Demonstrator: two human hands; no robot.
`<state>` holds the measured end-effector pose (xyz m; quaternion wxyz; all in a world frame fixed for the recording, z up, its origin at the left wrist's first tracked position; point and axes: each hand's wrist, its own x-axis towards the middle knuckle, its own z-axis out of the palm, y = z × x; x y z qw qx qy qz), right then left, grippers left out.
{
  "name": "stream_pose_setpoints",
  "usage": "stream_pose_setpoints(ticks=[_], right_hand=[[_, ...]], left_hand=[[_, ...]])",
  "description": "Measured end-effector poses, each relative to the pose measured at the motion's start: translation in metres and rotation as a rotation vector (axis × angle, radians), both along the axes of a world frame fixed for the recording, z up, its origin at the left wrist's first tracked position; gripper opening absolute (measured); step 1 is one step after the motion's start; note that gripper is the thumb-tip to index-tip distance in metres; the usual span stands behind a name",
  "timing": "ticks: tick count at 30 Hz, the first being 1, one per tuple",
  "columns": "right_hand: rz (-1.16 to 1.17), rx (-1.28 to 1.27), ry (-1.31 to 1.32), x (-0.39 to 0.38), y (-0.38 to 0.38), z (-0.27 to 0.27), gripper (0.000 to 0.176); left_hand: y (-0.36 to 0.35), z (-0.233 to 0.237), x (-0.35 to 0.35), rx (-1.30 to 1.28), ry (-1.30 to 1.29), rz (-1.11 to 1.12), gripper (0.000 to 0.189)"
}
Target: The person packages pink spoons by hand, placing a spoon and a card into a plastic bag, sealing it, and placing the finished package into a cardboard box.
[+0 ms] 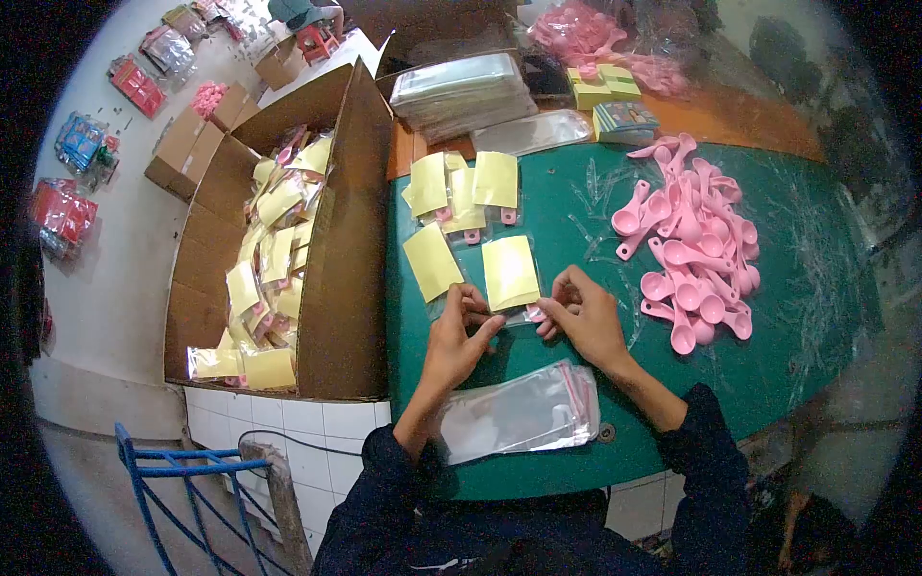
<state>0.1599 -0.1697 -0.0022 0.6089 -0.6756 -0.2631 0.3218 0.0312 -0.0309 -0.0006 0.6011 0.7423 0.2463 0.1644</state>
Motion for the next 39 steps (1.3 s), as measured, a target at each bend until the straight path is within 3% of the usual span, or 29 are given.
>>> stream_pose_setpoints(ticks=[4, 9, 16, 18, 22, 23, 24, 26, 29, 32, 33, 36, 38, 39], right_hand=[[0.013, 0.012, 0.006, -0.002, 0.001, 0.002, 0.021], [0.023, 0.0, 0.005, -0.001, 0.001, -0.001, 0.036], [0.039, -0.081, 0.17, 0.006, -0.004, 0.011, 0.033], [0.058, -0.05, 0.163, 0.013, 0.001, 0.022, 0.03], [0.144, -0.03, -0.082, 0.012, 0.036, 0.039, 0.023], [0.216, -0.078, -0.116, 0.014, 0.05, 0.036, 0.021], [0.273, -0.1, -0.383, 0.016, 0.067, 0.022, 0.023], [0.244, -0.217, -0.545, 0.005, 0.093, 0.008, 0.03], [0.131, -0.248, -0.55, -0.005, 0.114, 0.0, 0.041], [0.308, -0.071, 0.057, -0.004, 0.113, 0.018, 0.051], [0.425, -0.064, -0.081, 0.009, 0.111, 0.027, 0.044], [0.315, 0.021, -0.057, 0.038, 0.109, 0.051, 0.031], [0.095, -0.006, -0.102, 0.063, 0.117, 0.05, 0.027], [-0.009, -0.017, -0.131, 0.075, 0.123, 0.043, 0.026]], left_hand=[[0.004, -0.008, -0.002, 0.081, 0.04, -0.075, 0.023], [0.001, -0.009, -0.002, 0.19, -0.058, -0.047, 0.041], [0.0, 0.018, -0.006, 0.165, -0.055, -0.123, 0.053], [0.008, 0.024, -0.01, 0.179, -0.072, 0.056, 0.052], [0.035, 0.001, -0.009, -0.031, -0.269, 0.506, 0.05], [0.035, 0.002, -0.011, -0.202, -0.21, 0.486, 0.052], [0.037, -0.003, -0.012, -0.192, -0.214, 0.476, 0.052], [0.044, -0.019, -0.01, -0.173, -0.224, 0.459, 0.052], [0.037, -0.004, -0.015, -0.347, -0.247, 0.408, 0.053], [0.034, 0.016, -0.017, -0.43, -0.288, 0.386, 0.056], [0.038, 0.016, -0.014, -0.387, -0.309, 0.397, 0.056], [0.057, 0.035, 0.006, -0.167, -0.342, 0.463, 0.055], [0.089, 0.022, 0.034, 0.039, -0.312, 0.545, 0.057], [0.101, 0.019, 0.045, -0.081, -0.26, 0.503, 0.058]])
